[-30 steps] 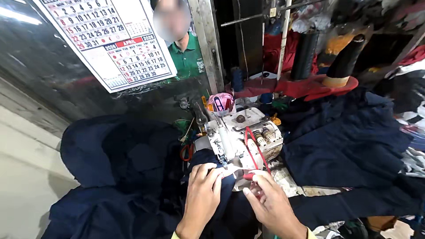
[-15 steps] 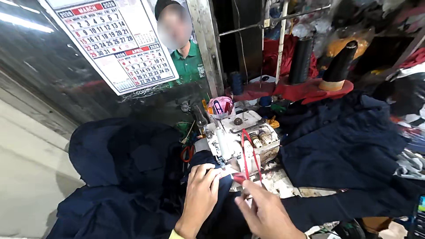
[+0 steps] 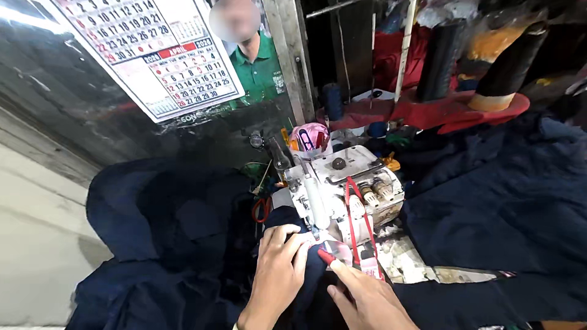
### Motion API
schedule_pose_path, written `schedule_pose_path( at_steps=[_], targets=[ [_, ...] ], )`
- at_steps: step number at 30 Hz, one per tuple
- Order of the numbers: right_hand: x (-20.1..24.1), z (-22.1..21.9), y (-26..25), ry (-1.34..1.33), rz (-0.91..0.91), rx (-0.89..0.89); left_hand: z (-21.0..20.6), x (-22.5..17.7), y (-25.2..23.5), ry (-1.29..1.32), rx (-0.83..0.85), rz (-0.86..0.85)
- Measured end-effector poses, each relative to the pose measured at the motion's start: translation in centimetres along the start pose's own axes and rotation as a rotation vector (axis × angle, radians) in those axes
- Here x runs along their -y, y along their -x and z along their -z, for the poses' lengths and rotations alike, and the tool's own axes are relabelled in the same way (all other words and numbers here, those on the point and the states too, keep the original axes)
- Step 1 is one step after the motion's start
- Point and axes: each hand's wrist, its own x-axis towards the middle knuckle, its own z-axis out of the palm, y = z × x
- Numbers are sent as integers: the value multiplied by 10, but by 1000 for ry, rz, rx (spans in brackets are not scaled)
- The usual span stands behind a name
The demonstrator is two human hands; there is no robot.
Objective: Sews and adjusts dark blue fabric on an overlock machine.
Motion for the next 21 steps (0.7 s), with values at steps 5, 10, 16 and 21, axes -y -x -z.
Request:
schedule_pose_path(
  at_steps=[5,10,16,21],
  targets=[
    [25,12,-34,-79,-21,250,3,45,-38,163,101,104],
    [34,2,-48,-223,28,319,1,74,-33,453,87,256],
    [5,-16,-11,-754,-201,-334,18,-24,56,193,-113,64],
    [-2,-12,-19,-1075,-138,-640,31,-45,55,407,-1,47]
  ],
)
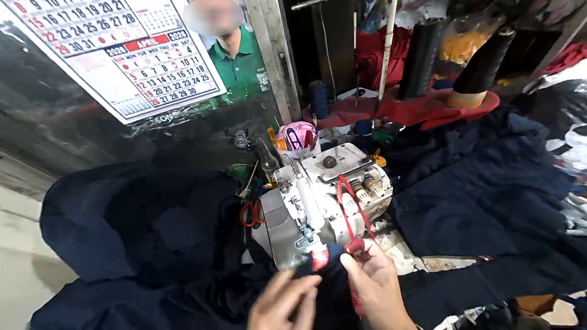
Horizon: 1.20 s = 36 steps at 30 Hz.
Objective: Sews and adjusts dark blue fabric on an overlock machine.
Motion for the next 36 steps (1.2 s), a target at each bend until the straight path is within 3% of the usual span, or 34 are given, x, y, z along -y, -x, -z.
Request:
schedule_pose_path(
  at_steps=[2,5,7,8,10,13,16,17,19,24,27,30,33,36],
  targets=[
    [14,2,9,-37,46,247,40,14,-7,120,-93,16],
    [30,0,10,308,-35,808,61,39,-20,112,-194,-1],
    [40,-9,3,583,-68,1157,66,49,-28,31,-95,11],
    [45,-12,1,618,-72,1177,72,52,-30,-51,-8,27],
    [57,-10,-4,411,-167,982,92,50,-25,-197,43,3],
    [66,-9,-12,-179,-508,718,114,38,-6,-3,-93,-89],
    [66,-11,-10,-361,-652,826,95,23,14,64,140,-53],
    [66,-11,-9,-365,-631,896,81,28,17,-19,173,-69],
    [70,-10,-8,-281,-507,1011,68,49,18,-90,31,-155],
    [84,4,-23,82,-286,1289,118,37,-6,-169,-300,-268],
    [99,18,-29,-63,-347,1015,120,87,1,-524,-162,-180],
    [115,32,-33,-62,-457,671,158,143,16,-649,-64,-6],
    [114,39,-33,-48,-485,566,185,121,11,-561,-159,72],
    [108,20,-27,-73,-509,664,147,56,4,-327,-179,-66]
  ],
)
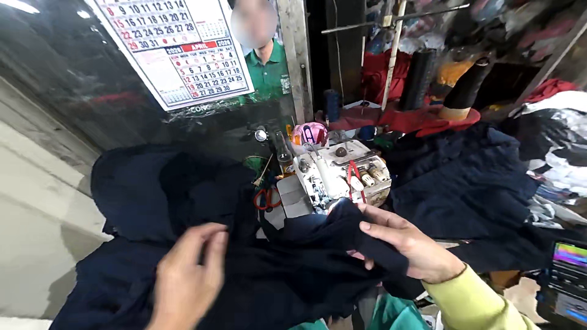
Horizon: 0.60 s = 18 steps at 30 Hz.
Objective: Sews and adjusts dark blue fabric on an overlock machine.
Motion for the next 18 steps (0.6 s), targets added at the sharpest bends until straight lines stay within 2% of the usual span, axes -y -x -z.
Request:
schedule_pose_path(
  at_steps=[2,4,6,7,9,11,13,15,17,18],
  targets=[
    [-1,-18,-5,-25,9,82,-34,-51,2,138,76,-129],
    [2,-33,-3,-3,45,128,-70,-73,2,131,171,-224],
    [12,-32,9,66,82,151,-82,-60,-6,92,147,-213],
    [17,-27,17,105,99,124,-73,-48,-11,68,104,-156],
    [22,-10,32,133,110,-2,-46,-22,-21,8,32,-58],
    [19,2,38,87,79,-115,-37,-12,-17,0,86,-17],
    [10,0,30,84,71,-83,-46,-36,-5,134,161,-60],
    [1,-15,16,76,83,14,-63,-80,1,294,152,-145],
    [0,-30,8,36,96,90,-85,-108,2,253,116,-219],
    [4,-34,10,20,102,94,-95,-107,-1,152,97,-234]
  ],
)
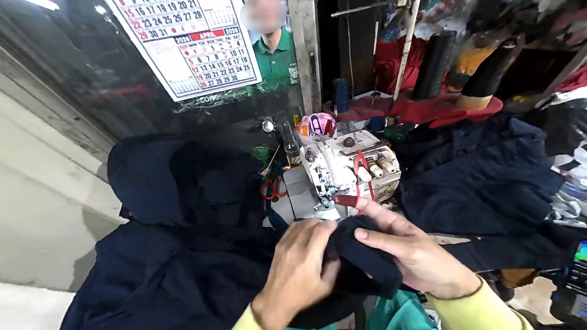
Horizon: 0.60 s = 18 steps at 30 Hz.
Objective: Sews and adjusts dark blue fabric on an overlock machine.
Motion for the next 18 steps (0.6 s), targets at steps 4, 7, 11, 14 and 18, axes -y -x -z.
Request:
schedule_pose_path(
  at_steps=[4,7,11,14,18],
  targets=[
    [22,21,25,17,62,24,33,76,3,-283,27,147],
    [15,57,43,372,119,85,101,112,6,-355,5,303],
    [-11,56,27,1048,9,-175,177,143,5,-457,-38,336],
    [-12,49,10,1080,169,-442,214,149,4,-501,-107,335],
    [-7,54,9,1233,360,-651,258,148,6,-438,-104,365]
  ],
)
